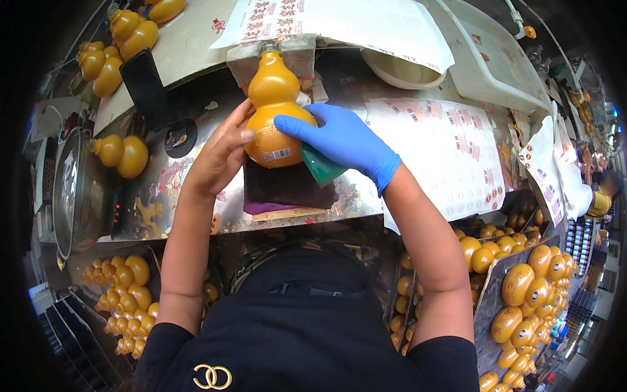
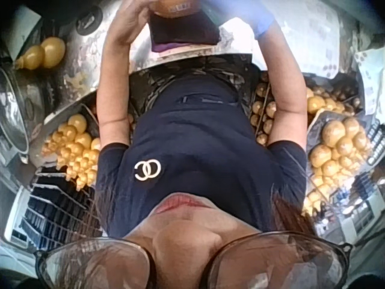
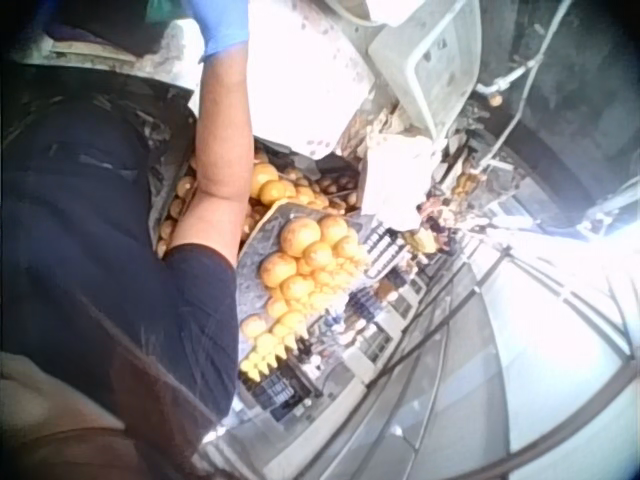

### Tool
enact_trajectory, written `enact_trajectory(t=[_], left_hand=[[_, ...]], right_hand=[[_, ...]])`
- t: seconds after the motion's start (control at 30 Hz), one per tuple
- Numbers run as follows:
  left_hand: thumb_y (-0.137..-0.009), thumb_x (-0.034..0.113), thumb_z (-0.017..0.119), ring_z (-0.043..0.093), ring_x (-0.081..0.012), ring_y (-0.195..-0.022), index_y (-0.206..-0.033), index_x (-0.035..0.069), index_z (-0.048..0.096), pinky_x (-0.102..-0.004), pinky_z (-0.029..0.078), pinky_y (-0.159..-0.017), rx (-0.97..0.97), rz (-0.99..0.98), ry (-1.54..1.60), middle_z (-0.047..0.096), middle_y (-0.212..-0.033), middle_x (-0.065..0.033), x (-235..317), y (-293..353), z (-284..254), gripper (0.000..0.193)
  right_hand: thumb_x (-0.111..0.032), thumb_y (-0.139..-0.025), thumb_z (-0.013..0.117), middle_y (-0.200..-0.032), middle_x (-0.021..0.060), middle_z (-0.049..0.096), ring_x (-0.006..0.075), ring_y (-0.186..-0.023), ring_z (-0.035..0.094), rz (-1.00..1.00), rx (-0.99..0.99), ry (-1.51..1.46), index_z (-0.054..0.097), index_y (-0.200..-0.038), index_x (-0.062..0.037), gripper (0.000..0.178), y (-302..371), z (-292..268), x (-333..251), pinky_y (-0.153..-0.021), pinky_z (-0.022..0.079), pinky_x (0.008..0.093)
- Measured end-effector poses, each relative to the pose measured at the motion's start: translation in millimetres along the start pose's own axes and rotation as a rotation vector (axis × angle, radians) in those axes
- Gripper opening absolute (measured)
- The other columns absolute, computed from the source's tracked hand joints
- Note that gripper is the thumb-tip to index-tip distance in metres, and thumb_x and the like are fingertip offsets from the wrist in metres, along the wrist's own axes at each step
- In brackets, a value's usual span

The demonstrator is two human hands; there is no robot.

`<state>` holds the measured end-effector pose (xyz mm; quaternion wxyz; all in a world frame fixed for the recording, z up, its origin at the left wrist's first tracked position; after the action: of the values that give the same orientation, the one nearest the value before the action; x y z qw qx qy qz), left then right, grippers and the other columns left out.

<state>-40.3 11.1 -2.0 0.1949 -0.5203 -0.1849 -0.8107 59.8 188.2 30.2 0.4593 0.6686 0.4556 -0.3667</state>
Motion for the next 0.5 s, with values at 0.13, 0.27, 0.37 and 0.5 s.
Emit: enact_trajectory(t=[0.13,0.27,0.37,0.5], left_hand=[[-0.087,0.023,0.061,0.041,-0.0214,-0.129,-0.144,-0.003,0.026,-0.0310,0.030,-0.108,0.037,-0.050,0.018,0.043,-0.138,-0.0147,4.7,-7.4,1.5,0.072],[-0.089,0.025,0.060,0.043,-0.0204,-0.127,-0.144,-0.001,0.028,-0.0301,0.031,-0.107,0.041,-0.067,-0.001,0.045,-0.136,-0.0134,8.0,-8.1,1.7,0.069],[-0.091,0.028,0.060,0.044,-0.0197,-0.126,-0.145,0.000,0.027,-0.0299,0.032,-0.107,0.031,-0.009,-0.212,0.046,-0.135,-0.0122,8.6,-4.8,8.1,0.068],[-0.092,0.031,0.060,0.044,-0.0194,-0.126,-0.145,0.000,0.027,-0.0299,0.032,-0.106,0.007,-0.005,-0.189,0.045,-0.137,-0.0117,4.9,-5.1,2.3,0.070]], right_hand=[[-0.059,-0.081,0.062,-0.100,0.0167,0.067,0.0205,-0.090,0.065,-0.016,0.020,-0.009,0.060,-0.118,0.0048,0.074,-3.1,1.0,8.2,-0.080,0.050,0.0309],[-0.059,-0.082,0.061,-0.098,0.0160,0.066,0.0196,-0.088,0.064,-0.011,0.020,-0.017,0.060,-0.117,0.0055,0.074,-1.6,1.1,5.5,-0.079,0.050,0.0303],[-0.060,-0.083,0.061,-0.097,0.0153,0.066,0.0185,-0.086,0.064,-0.014,0.022,-0.036,0.060,-0.117,0.0058,0.074,-1.4,1.5,6.2,-0.078,0.050,0.0295],[-0.060,-0.084,0.059,-0.096,0.0149,0.066,0.0176,-0.085,0.064,-0.014,0.023,-0.059,0.060,-0.116,0.0060,0.073,-1.8,2.4,8.7,-0.077,0.050,0.0287]])
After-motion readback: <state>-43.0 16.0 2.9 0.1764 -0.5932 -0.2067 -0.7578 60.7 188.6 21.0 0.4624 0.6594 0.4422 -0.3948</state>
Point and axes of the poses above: each hand's wrist, its own y-axis away from the middle knuckle, its own z-axis out of the palm, x = y × z, the point moved 2 cm from there along -y, towards the middle knuckle
